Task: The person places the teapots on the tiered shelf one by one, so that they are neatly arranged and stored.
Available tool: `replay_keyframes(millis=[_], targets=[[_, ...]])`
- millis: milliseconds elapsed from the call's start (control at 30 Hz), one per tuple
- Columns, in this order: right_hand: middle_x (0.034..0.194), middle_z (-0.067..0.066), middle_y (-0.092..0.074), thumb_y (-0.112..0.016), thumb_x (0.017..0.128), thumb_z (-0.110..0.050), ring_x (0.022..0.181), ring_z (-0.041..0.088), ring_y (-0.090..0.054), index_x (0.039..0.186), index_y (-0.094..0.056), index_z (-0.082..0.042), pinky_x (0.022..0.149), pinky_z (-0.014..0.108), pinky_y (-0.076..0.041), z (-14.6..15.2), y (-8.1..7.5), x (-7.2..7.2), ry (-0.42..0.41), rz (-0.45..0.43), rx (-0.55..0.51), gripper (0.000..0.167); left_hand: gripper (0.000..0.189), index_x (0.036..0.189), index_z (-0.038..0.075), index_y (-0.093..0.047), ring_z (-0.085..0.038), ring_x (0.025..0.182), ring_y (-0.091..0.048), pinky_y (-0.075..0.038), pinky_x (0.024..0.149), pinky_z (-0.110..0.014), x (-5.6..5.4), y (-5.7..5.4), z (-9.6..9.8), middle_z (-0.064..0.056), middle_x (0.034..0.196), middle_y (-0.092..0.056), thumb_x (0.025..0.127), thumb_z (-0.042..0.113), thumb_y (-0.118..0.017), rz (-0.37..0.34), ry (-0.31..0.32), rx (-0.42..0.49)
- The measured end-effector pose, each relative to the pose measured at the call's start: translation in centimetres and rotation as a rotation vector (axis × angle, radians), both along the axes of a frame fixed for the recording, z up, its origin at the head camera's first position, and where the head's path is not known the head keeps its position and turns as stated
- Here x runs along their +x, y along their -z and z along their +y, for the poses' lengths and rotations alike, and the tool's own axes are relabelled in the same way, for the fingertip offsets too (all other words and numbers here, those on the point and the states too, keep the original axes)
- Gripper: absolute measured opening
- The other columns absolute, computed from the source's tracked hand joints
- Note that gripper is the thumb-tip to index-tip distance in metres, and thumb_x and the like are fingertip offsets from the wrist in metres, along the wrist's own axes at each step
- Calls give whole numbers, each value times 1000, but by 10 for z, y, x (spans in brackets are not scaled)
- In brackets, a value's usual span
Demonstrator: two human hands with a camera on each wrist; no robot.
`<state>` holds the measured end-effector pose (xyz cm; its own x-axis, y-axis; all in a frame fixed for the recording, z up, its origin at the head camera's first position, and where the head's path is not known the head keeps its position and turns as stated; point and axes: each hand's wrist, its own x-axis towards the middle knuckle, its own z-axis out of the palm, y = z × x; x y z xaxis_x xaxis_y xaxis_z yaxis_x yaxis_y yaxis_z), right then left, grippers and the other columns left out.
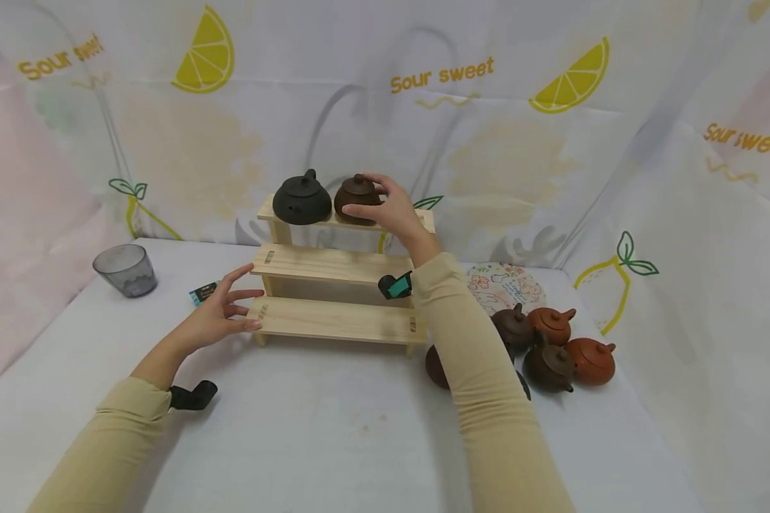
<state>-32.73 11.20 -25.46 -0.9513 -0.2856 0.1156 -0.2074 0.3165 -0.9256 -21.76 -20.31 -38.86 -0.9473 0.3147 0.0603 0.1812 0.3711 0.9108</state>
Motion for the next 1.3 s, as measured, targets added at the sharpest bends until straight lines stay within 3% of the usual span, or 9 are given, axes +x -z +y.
replay_keyframes(millis=[233,567,967,1133,1300], targets=[[140,8,-37,-77,78,-21,123,24,-41,140,-41,-23,93,38,-40,9,-1,13,4,40,2,72,99,149,27,-9,-39,98,-56,-48,76,-38,0,0,0,-29,136,-39,78,0,-73,-4,-6,-5],[137,12,-40,-75,78,-8,124,29,-41,137,-44,-15,95,44,-39,44,1,48,-18,102,-71,67,99,149,28,-9,-38,99,-55,-49,74,-35,-2,1,1,-29,137,-38,78,1,-73,-19,6,5],[134,23,-41,-72,80,-3,119,35,-45,133,-44,-3,95,40,-39,88,7,89,-33,159,-71,60,100,149,31,-7,-38,100,-55,-48,76,-36,1,-3,1,-27,138,-38,79,4,-74,-32,-2,6],[132,16,-44,-71,82,-7,119,29,-46,133,-45,-5,94,36,-41,107,12,105,-5,173,-26,58,100,149,29,-7,-38,99,-55,-48,74,-34,1,-3,1,-28,138,-38,79,2,-73,-29,0,11],[127,7,-48,-70,82,-3,114,17,-50,129,-49,-7,88,25,-43,127,22,119,37,191,-59,52,100,149,29,-8,-39,99,-55,-49,73,-33,0,-1,0,-29,137,-38,79,1,-73,-23,1,14]])
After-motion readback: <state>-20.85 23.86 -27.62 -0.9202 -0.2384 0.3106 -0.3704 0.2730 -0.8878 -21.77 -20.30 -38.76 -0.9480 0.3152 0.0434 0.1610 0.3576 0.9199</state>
